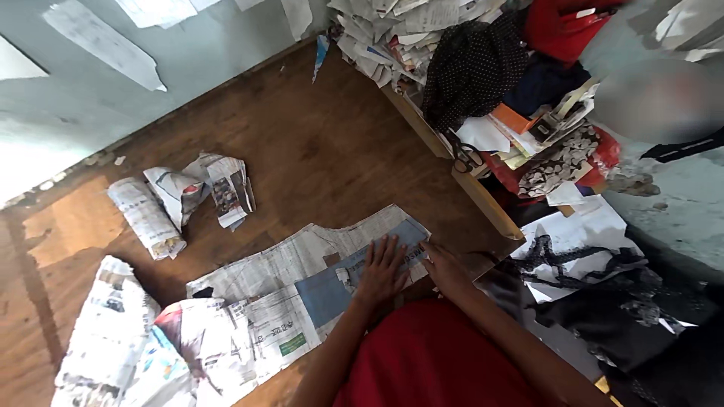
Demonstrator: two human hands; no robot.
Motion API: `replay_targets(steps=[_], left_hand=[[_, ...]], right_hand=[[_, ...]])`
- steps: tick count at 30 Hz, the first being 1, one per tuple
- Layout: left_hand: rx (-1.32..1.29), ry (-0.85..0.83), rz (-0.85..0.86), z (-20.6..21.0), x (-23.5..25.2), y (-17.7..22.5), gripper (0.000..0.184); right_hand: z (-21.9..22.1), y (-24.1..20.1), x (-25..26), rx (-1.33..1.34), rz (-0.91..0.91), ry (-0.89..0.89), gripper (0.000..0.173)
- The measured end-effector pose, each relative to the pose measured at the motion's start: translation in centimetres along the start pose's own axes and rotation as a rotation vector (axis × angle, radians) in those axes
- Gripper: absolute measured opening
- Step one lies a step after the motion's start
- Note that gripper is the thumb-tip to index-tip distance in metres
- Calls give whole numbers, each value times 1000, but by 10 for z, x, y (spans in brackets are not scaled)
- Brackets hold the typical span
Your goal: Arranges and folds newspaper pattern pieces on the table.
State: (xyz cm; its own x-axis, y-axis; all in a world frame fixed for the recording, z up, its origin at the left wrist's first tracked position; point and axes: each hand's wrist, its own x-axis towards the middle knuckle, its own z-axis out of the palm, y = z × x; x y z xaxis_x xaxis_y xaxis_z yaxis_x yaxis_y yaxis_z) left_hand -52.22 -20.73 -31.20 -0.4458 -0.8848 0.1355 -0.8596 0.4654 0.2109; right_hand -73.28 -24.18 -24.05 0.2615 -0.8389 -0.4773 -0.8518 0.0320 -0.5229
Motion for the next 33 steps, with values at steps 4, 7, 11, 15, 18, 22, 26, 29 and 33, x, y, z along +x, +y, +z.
replay_targets(steps=[4,7,11,15,18,22,26,29,33], left_hand=[[-4,-12,-3,1,0,-1,64],[-12,-9,2,0,1,0,64],[-34,-2,-5,-1,0,-1,64],[-68,26,-19,-2,-2,-2,64],[-84,43,-18,-3,-4,-3,62],[-87,89,-21,0,-8,-4,62],[-88,64,-39,1,-8,-3,62],[-118,7,-92,-7,-6,4,61],[-81,70,-181,-10,-22,7,57]], right_hand=[[-2,1,0,24,1,-7,51],[0,3,-1,25,-12,15,51],[2,4,0,32,-20,15,50],[3,4,1,26,-24,9,51],[7,4,0,34,-45,43,50],[4,0,-1,31,-54,34,49],[3,-4,-2,-13,-34,10,50],[-1,-9,-5,-76,-30,34,48],[2,-10,-4,-174,-131,73,47]])
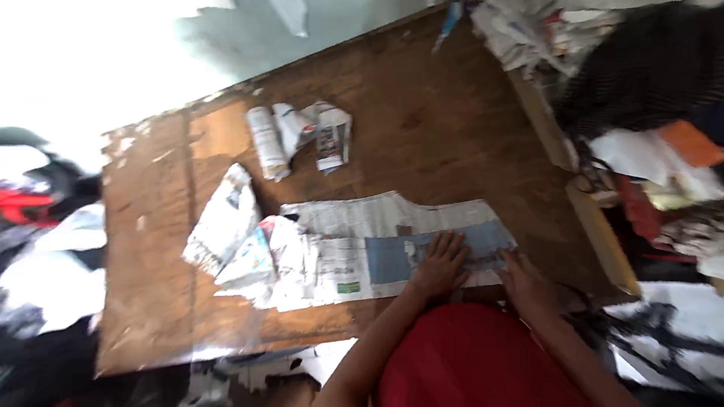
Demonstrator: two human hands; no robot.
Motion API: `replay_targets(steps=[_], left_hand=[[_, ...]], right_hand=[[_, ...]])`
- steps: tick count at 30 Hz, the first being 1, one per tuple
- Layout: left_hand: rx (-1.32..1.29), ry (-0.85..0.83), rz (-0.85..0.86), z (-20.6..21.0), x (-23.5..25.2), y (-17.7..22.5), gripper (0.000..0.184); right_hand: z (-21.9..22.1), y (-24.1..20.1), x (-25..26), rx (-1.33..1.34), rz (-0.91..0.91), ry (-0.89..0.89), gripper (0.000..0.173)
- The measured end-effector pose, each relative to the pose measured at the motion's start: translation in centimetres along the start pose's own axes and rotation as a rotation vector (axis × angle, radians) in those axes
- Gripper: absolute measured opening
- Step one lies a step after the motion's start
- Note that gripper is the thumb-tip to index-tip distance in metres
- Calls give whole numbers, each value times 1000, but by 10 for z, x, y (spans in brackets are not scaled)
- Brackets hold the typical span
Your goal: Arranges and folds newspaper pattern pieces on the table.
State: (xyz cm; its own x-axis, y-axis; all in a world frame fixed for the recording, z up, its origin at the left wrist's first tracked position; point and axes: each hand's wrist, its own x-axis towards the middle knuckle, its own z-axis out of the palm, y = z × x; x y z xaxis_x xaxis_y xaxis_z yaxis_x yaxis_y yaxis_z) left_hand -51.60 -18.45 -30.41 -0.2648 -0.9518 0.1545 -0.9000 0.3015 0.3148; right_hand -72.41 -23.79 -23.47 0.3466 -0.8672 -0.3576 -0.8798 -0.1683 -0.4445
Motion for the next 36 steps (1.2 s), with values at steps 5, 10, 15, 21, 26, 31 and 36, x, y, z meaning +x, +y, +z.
replay_targets(steps=[5,10,15,21,26,31,36], left_hand=[[43,114,-161,-6,-37,-8,60],[64,199,-388,-12,-70,-20,65],[80,198,-576,-25,-87,-41,66],[111,153,-651,-36,-98,-71,65],[181,150,-688,-42,-116,-99,66],[156,153,-742,-50,-129,-113,69],[200,198,-801,-50,-136,-119,70]], right_hand=[[-2,1,12,-53,-129,-86,55],[-6,7,28,-62,-160,-194,64],[-11,8,33,-54,-179,-215,69],[-5,3,31,-97,-139,-179,70],[-5,3,30,-106,-142,-162,70],[-4,2,32,-98,-140,-153,70],[-5,-1,33,-135,-105,-172,70]])
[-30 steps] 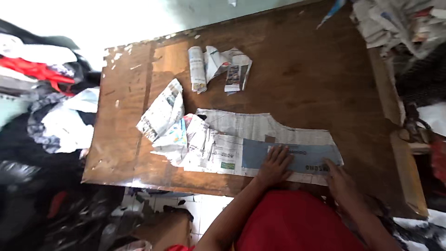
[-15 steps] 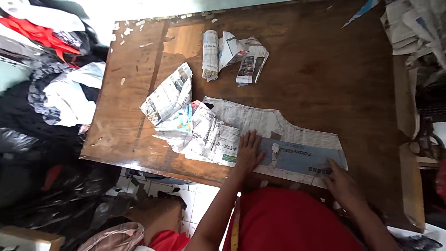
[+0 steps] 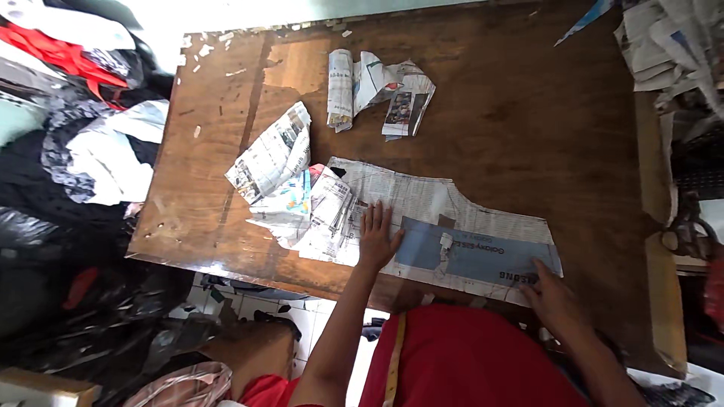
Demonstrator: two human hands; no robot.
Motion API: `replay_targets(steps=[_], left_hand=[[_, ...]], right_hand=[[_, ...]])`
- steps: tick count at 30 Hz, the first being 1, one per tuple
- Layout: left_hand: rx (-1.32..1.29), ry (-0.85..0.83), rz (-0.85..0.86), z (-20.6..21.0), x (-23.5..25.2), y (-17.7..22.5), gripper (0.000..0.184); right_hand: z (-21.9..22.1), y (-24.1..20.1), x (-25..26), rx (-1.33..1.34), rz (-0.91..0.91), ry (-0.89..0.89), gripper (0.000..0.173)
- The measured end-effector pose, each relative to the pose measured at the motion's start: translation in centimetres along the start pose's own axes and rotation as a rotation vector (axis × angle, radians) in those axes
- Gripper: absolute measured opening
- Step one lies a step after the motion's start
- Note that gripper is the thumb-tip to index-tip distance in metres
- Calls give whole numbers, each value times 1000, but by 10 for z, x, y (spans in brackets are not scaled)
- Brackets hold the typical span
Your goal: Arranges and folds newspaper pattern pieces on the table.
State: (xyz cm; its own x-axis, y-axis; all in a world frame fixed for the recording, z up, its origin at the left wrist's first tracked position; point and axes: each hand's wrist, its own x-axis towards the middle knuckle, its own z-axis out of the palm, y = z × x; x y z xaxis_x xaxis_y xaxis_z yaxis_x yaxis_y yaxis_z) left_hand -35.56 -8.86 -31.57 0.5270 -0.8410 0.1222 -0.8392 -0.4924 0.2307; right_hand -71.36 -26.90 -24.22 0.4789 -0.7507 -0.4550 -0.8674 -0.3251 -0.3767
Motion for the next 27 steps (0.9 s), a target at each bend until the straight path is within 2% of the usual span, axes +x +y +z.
replay_targets(steps=[9,27], left_hand=[[50,22,-164,-3,6,-12,76],[116,42,-325,-13,8,-39,78]], right_hand=[[-4,-5,1,-17,40,-25,70],[0,0,3,7,8,-13,73]])
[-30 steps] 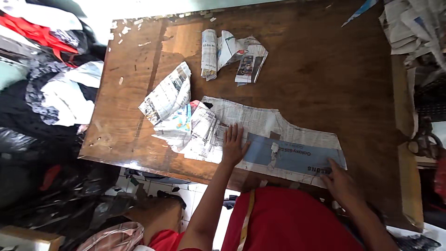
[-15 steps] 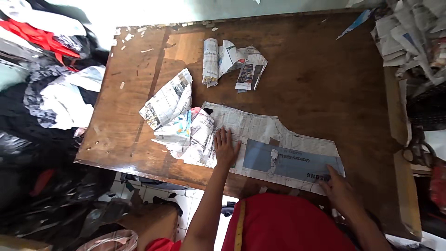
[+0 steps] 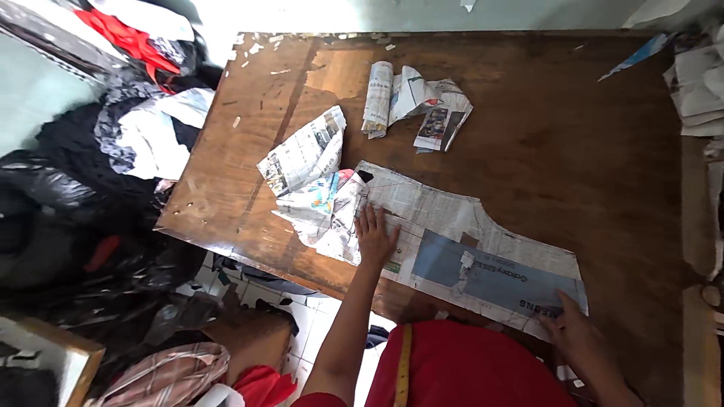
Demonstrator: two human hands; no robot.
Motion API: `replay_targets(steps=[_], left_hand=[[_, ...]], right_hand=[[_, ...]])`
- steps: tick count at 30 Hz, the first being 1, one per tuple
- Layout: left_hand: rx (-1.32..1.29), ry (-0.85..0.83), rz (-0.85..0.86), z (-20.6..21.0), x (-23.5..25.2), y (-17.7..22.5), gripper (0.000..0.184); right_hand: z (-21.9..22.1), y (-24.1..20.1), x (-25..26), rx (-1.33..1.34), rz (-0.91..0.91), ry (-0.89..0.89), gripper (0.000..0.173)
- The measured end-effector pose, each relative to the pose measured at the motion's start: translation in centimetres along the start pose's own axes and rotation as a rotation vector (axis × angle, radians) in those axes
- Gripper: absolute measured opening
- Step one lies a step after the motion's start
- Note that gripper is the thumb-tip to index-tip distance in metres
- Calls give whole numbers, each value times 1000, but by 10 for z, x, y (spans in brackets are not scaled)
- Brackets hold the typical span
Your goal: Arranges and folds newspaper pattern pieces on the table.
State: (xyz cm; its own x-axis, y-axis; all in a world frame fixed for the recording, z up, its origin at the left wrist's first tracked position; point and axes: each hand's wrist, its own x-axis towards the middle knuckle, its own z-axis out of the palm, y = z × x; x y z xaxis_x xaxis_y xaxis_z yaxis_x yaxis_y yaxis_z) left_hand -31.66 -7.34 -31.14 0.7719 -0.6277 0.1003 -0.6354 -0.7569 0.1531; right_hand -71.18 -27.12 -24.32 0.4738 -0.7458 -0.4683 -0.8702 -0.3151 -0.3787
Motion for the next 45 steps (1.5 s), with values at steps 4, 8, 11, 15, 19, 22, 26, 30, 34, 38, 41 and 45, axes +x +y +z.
replay_targets(steps=[4,8,11,15,19,22,26,30,34,38,41,45], left_hand=[[6,-94,-111,-11,4,-8,77],[28,-116,-209,-24,8,-21,77],[36,-99,-254,-32,10,-35,85],[66,34,-172,-36,9,-45,81],[-11,130,-11,-37,9,-20,72],[-139,42,194,-30,-7,43,64],[-334,-99,613,-14,-48,139,56],[-363,-110,704,8,-58,168,55],[-275,-143,693,18,-53,153,62],[-227,-153,696,18,-52,151,71],[-219,-145,676,16,-52,152,76],[-291,-73,675,18,-52,151,74]], right_hand=[[0,2,0,-3,-14,9,72],[1,1,-1,-2,-12,11,72],[0,1,-1,-1,-11,7,71],[-3,-4,-2,7,-11,15,70],[-6,-7,-1,-17,34,-11,70],[-5,-7,0,-25,58,-25,70],[-10,-13,0,-29,98,-51,71],[-12,-16,0,-25,125,-63,71],[-11,-15,0,-5,126,-50,71],[-15,-13,2,41,129,-85,73],[-35,-14,15,130,103,-239,75],[-79,-62,72,171,-112,-318,62]])
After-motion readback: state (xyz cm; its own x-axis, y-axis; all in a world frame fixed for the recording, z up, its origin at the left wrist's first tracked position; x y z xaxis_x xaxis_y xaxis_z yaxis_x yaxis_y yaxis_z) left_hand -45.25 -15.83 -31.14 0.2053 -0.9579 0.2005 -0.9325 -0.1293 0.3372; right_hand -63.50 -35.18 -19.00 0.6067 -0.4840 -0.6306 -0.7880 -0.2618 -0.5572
